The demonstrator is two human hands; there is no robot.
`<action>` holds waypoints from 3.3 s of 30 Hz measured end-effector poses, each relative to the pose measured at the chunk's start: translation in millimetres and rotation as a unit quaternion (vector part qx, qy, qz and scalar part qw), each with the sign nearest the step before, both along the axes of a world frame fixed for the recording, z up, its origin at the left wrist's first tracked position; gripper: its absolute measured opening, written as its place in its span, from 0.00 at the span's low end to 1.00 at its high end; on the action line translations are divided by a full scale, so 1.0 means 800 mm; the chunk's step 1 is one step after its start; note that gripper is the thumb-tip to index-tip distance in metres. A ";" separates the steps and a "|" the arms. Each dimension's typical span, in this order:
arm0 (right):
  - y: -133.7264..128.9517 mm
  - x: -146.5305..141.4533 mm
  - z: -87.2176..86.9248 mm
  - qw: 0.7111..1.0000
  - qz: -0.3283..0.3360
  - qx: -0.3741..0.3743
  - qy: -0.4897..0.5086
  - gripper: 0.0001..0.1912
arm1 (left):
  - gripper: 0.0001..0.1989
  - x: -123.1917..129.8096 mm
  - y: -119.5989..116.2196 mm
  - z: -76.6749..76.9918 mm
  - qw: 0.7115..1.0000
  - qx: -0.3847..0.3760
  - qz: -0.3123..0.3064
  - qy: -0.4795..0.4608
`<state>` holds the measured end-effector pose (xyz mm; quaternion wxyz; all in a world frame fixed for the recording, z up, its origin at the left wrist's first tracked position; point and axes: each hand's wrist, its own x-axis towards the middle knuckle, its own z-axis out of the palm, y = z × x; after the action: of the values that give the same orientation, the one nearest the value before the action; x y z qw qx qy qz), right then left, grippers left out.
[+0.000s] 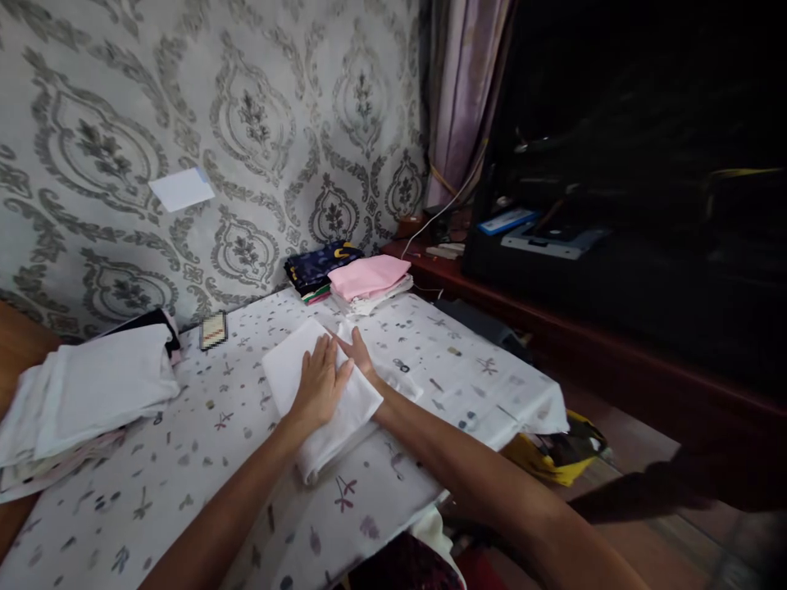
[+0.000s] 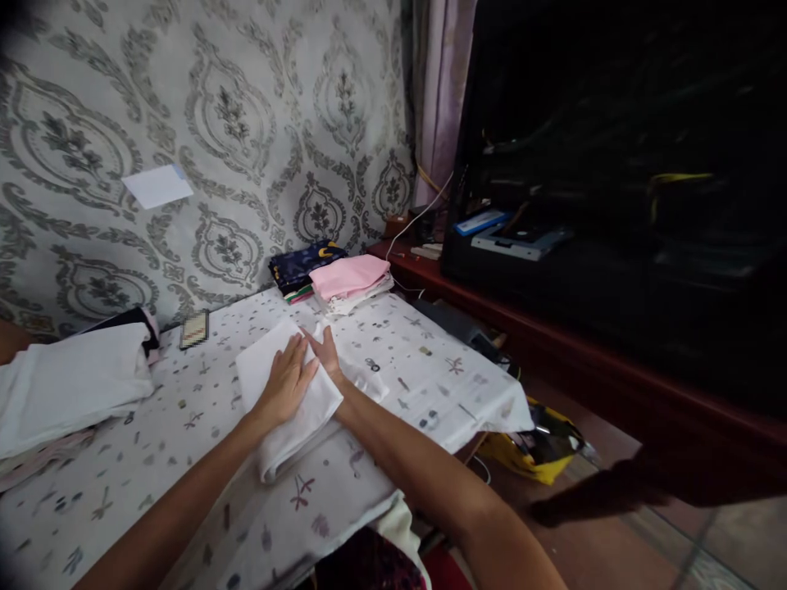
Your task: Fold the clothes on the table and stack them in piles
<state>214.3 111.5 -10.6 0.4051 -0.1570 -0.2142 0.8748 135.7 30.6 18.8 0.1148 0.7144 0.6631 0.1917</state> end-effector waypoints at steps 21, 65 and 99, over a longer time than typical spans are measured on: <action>0.048 0.091 0.014 0.958 -0.039 0.122 -0.256 0.41 | 0.34 0.066 0.059 -0.026 0.998 -0.023 -0.034 -0.048; 0.039 0.043 -0.008 0.518 -0.004 0.567 -0.640 0.27 | 0.11 -0.108 -0.034 0.023 0.998 0.056 0.001 -0.010; -0.058 0.107 0.006 0.407 0.002 0.712 -0.573 0.27 | 0.28 -0.046 -0.045 -0.041 0.991 0.048 -0.021 0.125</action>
<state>299.7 64.8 -5.8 0.1523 -0.2764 -0.9420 0.1142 99.2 -5.5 -13.9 0.0007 0.7512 0.6472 0.1296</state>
